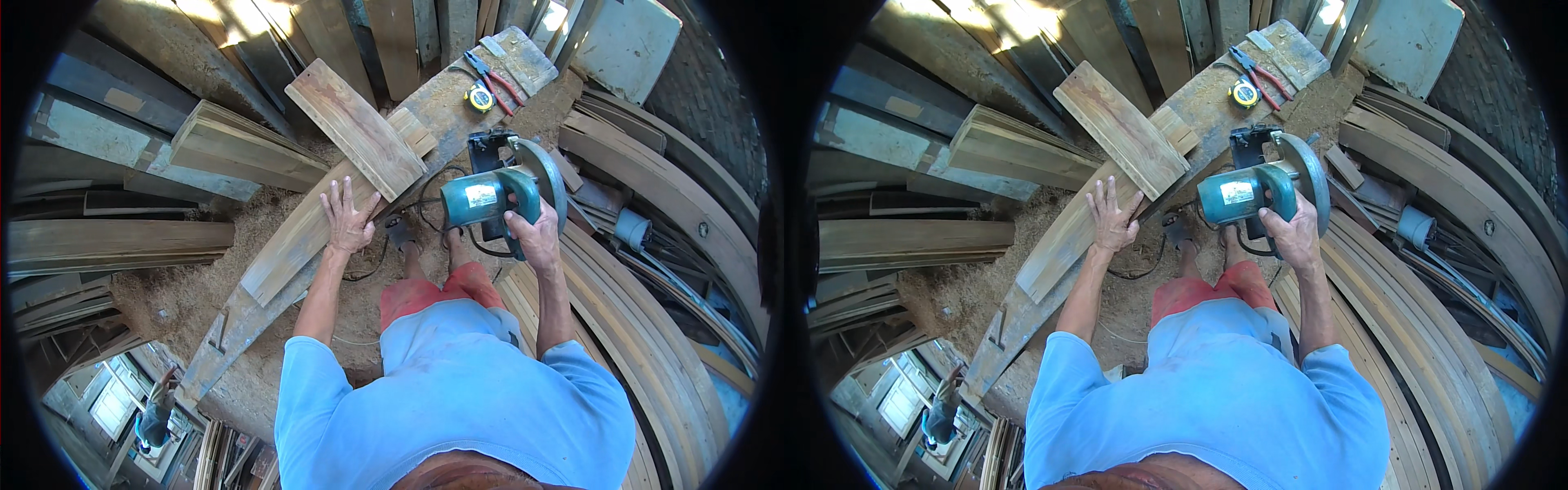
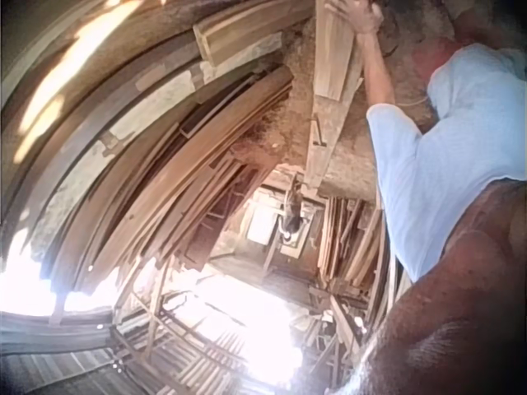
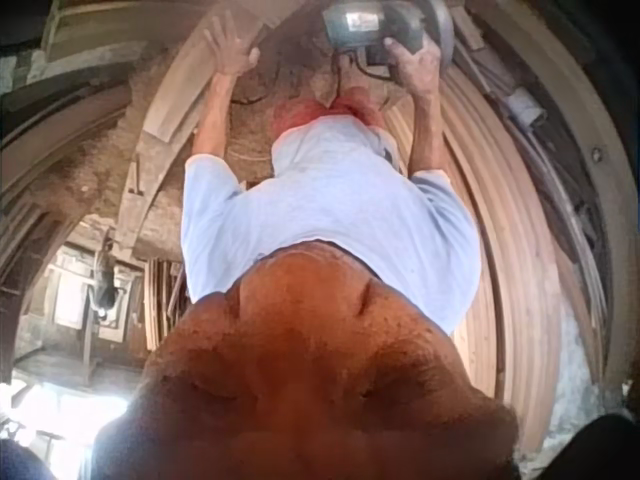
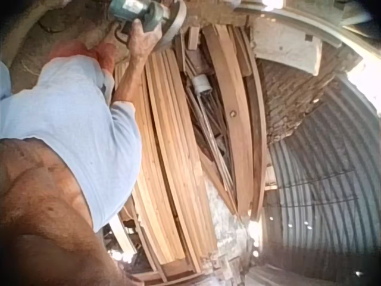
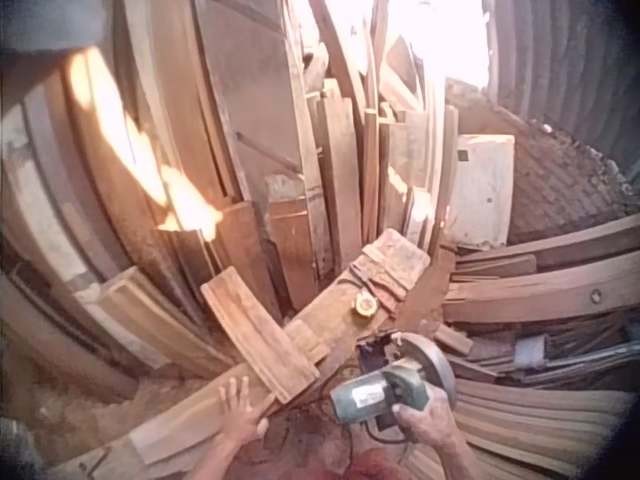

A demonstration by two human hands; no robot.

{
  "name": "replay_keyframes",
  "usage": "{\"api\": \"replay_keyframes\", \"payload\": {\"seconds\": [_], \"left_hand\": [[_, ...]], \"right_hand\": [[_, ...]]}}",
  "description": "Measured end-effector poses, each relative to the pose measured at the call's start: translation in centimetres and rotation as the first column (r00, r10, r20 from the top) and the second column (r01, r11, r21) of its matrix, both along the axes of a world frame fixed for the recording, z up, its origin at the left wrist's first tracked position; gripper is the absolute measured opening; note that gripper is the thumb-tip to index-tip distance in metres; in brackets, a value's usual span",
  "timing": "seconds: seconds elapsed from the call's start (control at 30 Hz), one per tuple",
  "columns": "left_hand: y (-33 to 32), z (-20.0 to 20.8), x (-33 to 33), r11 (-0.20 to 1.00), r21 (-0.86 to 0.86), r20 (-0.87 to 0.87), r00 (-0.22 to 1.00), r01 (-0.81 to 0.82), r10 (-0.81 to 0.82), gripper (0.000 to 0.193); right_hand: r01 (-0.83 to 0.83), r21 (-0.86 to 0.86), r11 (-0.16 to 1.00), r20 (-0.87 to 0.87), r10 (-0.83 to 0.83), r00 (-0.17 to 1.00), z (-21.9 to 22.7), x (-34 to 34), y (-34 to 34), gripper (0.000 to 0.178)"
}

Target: The person measures, marks, and cuts a wooden plank using a tape measure, a chisel, and a circular saw on a workbench in a wood shop.

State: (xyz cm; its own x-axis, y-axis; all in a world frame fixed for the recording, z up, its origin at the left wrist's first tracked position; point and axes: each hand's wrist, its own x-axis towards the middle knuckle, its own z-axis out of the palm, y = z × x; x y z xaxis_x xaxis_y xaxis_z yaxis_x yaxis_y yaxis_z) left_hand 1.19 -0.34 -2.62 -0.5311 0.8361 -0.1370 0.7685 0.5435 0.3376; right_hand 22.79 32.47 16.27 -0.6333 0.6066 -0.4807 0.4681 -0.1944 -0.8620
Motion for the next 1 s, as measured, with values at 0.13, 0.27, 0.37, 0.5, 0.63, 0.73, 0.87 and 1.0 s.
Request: {"api": "replay_keyframes", "payload": {"seconds": [0.13,0.27,0.37,0.5,0.63,0.73,0.87,1.0], "left_hand": [[0.0,0.0,-0.1,1.000,-0.003,0.011,1.000,0.006,-0.006,0.102],[-0.1,-0.1,0.0,1.000,-0.003,-0.012,1.000,0.005,-0.005,0.101],[-0.1,-0.3,0.0,1.000,-0.001,-0.015,1.000,0.005,-0.005,0.101],[-0.1,-0.2,0.1,1.000,0.002,-0.009,1.000,0.004,-0.004,0.101],[0.0,0.0,0.0,1.000,-0.013,-0.002,1.000,0.007,-0.007,0.100],[0.1,0.1,0.0,0.999,-0.034,0.001,1.000,0.008,-0.008,0.097],[0.2,0.2,0.0,0.999,-0.041,-0.003,1.000,0.010,-0.010,0.095],[0.1,0.1,0.1,0.998,-0.058,-0.014,1.000,0.007,-0.008,0.094]], "right_hand": [[-0.015,-0.021,1.000,-0.008,0.014,1.000,-0.4,-0.3,-0.3,0.033],[-0.033,-0.052,0.998,-0.030,0.032,0.999,0.1,-0.9,-0.8,0.033],[-0.051,-0.057,0.997,-0.034,0.049,0.998,0.3,-1.2,-1.0,0.034],[-0.070,-0.044,0.997,-0.005,0.070,0.998,0.1,-1.5,-1.0,0.034],[-0.098,-0.044,0.994,0.023,0.099,0.995,0.3,-1.6,-1.0,0.034],[-0.128,0.013,0.992,0.005,0.128,0.992,-0.5,-1.5,-1.0,0.034],[-0.158,0.009,0.987,0.016,0.158,0.987,-0.4,-1.7,-1.2,0.035],[-0.220,0.041,0.975,0.021,0.219,0.976,0.2,-2.5,-1.5,0.039]]}}
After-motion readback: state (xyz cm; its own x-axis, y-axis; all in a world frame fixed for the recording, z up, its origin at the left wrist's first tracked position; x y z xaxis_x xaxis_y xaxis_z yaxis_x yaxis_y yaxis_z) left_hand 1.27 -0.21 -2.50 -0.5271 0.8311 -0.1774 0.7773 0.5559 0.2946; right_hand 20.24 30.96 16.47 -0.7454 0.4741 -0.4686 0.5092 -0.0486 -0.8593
